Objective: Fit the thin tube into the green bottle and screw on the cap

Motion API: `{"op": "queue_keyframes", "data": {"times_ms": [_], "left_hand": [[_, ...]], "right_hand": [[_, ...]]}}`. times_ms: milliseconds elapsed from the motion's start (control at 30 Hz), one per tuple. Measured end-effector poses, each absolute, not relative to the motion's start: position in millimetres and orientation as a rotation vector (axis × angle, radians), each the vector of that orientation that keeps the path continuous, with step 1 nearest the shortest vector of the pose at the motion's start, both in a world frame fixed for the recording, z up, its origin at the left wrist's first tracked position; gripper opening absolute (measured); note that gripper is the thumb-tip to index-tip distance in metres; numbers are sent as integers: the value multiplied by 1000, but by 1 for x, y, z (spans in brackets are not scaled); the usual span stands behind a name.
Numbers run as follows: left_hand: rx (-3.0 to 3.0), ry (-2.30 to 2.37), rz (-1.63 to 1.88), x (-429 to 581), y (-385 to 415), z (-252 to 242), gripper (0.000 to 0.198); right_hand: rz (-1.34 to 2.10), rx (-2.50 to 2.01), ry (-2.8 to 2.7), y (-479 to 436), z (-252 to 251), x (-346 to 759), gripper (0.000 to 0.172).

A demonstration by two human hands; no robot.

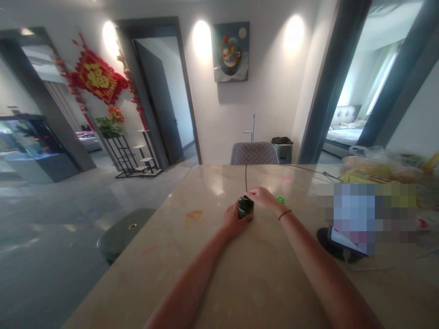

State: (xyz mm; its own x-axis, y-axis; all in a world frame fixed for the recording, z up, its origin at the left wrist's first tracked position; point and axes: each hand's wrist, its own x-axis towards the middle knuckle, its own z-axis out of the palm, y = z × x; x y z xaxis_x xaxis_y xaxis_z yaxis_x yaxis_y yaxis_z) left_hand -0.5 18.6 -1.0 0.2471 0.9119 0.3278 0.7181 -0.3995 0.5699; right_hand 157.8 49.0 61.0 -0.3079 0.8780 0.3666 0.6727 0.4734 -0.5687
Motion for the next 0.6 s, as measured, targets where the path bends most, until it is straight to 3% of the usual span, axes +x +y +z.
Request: {"op": "queue_keyframes", "data": {"times_ms": [200, 433, 600], "left_hand": [[2227, 1542, 866, -1, 18, -2, 57], [2254, 1524, 850, -4, 18, -3, 60], [2225, 1544, 838, -3, 17, -1, 55]], "right_hand": [[760, -1258, -1771, 57, 54, 169, 35], [264, -1824, -2110, 60, 23, 173, 25], [196, -1965, -2073, 57, 15, 169, 29]]}}
